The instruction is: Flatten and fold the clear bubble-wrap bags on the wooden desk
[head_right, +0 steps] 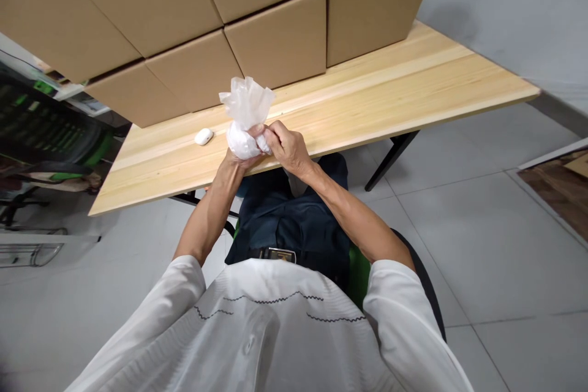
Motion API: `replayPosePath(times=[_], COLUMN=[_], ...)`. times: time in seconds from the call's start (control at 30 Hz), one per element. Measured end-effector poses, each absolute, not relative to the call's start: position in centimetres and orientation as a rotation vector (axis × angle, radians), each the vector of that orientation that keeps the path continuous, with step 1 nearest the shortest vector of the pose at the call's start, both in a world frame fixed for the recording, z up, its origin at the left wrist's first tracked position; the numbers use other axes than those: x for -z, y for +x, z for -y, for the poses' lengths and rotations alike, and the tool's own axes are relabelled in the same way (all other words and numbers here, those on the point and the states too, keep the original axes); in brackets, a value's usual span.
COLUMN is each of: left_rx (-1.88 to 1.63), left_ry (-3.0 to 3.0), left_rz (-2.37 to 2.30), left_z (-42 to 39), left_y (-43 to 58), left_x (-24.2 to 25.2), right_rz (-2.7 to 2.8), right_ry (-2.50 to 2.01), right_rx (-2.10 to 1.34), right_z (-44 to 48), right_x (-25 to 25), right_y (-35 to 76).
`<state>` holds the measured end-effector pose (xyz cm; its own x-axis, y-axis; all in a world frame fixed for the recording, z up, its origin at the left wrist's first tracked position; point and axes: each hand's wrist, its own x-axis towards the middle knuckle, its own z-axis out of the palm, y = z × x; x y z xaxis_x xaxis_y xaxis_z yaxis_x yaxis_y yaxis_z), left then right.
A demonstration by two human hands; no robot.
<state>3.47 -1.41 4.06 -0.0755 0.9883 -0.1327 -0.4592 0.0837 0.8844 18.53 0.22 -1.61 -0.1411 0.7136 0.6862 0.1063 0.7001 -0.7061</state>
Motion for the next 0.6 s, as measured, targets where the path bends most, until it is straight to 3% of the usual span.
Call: replayPosePath(times=[0.23,0.6], left_rx=[-1.324,-1.329], left_ry=[0.887,0.591], left_rz=[-0.96,-0.972], left_z=[1.2,2.3], left_y=[2.9,4.9], left_x=[-3.8,-5.7], right_rz=[1.646,1.622], right_ry=[-0.685,-0.743], right_rx=[-0.542,-0.622], right_z=[-0.4,-0.2], right_x=[2.1,2.1], right_y=[18.3,18.1])
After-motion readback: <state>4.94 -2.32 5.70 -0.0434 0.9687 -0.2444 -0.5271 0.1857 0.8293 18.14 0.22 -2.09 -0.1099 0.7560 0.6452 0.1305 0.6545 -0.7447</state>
